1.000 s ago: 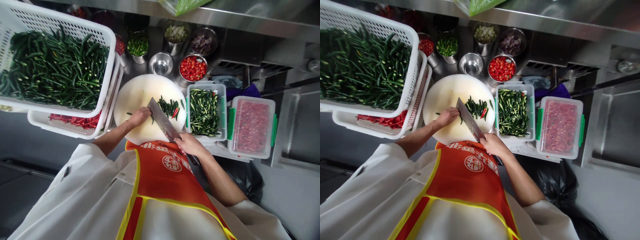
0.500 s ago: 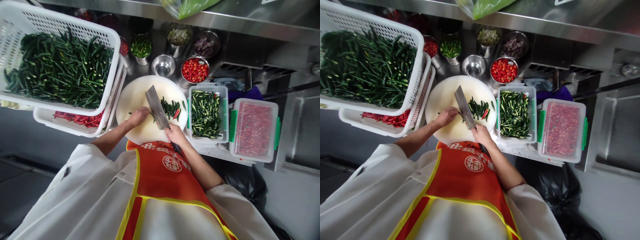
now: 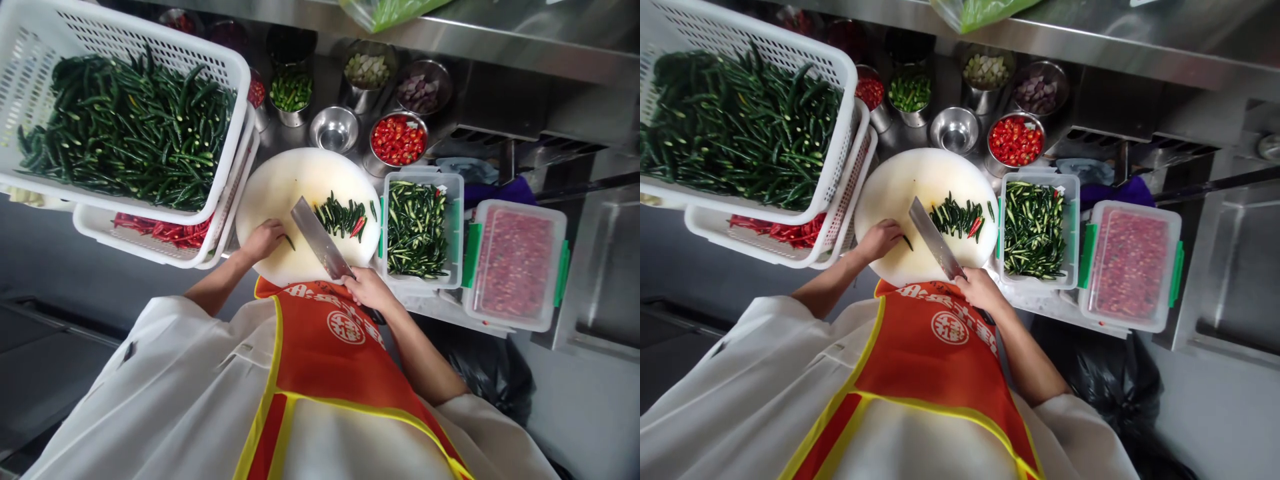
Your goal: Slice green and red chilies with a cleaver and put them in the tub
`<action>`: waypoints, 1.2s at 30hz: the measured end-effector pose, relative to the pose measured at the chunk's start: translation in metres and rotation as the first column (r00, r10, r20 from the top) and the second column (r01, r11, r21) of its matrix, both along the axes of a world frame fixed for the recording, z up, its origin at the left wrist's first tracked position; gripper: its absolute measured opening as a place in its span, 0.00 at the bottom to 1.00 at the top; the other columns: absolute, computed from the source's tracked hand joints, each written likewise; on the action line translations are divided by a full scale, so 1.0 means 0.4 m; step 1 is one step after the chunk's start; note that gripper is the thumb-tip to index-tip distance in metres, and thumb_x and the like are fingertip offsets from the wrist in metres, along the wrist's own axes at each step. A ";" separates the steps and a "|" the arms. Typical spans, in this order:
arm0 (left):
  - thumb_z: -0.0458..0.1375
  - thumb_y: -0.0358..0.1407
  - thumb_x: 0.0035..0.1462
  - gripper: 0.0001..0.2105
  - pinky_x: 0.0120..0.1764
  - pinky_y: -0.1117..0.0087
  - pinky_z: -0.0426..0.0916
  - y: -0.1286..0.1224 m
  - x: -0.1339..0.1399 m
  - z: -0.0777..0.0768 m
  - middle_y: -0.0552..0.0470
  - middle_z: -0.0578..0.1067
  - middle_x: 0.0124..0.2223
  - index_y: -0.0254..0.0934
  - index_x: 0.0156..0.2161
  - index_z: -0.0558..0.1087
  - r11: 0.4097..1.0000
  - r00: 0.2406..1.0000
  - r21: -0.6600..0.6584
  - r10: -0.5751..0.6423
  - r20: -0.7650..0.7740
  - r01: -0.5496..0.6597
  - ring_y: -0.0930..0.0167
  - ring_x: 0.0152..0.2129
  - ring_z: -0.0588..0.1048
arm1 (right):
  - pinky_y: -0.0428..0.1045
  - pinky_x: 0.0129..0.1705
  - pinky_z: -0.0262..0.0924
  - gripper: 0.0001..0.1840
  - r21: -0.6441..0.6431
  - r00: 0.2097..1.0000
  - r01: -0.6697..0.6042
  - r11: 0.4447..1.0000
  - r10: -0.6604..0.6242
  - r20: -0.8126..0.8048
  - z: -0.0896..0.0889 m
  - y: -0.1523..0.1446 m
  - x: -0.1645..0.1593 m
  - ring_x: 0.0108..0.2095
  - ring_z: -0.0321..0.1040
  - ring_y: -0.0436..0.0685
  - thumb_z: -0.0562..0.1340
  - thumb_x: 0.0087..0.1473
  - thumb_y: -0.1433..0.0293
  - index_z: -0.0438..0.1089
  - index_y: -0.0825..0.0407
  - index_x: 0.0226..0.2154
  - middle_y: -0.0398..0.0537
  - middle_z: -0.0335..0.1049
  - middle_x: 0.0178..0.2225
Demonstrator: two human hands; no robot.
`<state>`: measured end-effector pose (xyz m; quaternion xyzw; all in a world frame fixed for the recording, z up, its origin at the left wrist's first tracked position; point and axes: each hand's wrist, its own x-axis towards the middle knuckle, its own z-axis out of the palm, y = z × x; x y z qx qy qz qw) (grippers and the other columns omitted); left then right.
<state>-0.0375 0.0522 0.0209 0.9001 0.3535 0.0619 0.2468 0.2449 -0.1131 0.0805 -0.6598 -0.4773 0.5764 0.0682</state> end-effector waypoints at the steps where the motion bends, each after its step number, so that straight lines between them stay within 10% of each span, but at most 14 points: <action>1: 0.50 0.34 0.64 0.12 0.44 0.65 0.71 -0.013 0.020 -0.003 0.45 0.75 0.40 0.36 0.37 0.77 1.000 0.999 -0.003 -0.025 0.025 0.025 0.65 0.39 0.73 | 0.43 0.20 0.55 0.14 0.005 1.000 0.008 1.000 -0.009 0.011 0.001 0.001 0.000 0.15 0.64 0.49 0.52 0.60 0.62 0.60 0.50 0.25 0.40 0.66 0.17; 14: 0.50 0.34 0.66 0.12 0.47 0.65 0.72 -0.051 0.081 -0.046 0.44 0.77 0.44 0.36 0.40 0.77 0.996 0.979 0.063 -0.077 0.187 0.066 0.67 0.43 0.74 | 0.44 0.19 0.55 0.13 -0.107 0.994 -0.105 0.989 0.108 0.016 0.089 0.022 0.047 0.15 0.66 0.52 0.54 0.58 0.63 0.59 0.49 0.24 0.41 0.66 0.15; 20: 0.51 0.34 0.65 0.11 0.48 0.64 0.71 -0.044 0.077 -0.069 0.44 0.77 0.44 0.37 0.42 0.77 0.995 0.974 0.046 -0.093 0.209 0.085 0.66 0.44 0.74 | 0.43 0.24 0.56 0.14 0.066 0.988 -0.151 0.986 0.148 0.047 0.033 0.090 -0.014 0.15 0.63 0.50 0.52 0.58 0.68 0.60 0.50 0.22 0.41 0.63 0.12; 26: 0.50 0.33 0.66 0.12 0.46 0.65 0.71 -0.046 0.069 -0.062 0.44 0.77 0.44 0.36 0.42 0.76 0.989 0.974 0.090 -0.132 0.181 0.117 0.67 0.42 0.74 | 0.43 0.21 0.55 0.13 0.179 0.999 0.015 0.984 -0.010 -0.031 -0.007 0.148 -0.060 0.14 0.62 0.48 0.51 0.57 0.67 0.60 0.51 0.23 0.40 0.64 0.15; 36: 0.50 0.33 0.65 0.12 0.45 0.63 0.71 -0.023 0.131 -0.068 0.43 0.77 0.43 0.36 0.39 0.76 0.992 0.987 0.116 -0.062 0.146 0.045 0.66 0.41 0.74 | 0.46 0.24 0.60 0.13 0.211 0.873 0.475 0.854 -0.488 0.010 0.036 -0.050 0.096 0.16 0.66 0.53 0.55 0.55 0.60 0.60 0.48 0.24 0.40 0.65 0.15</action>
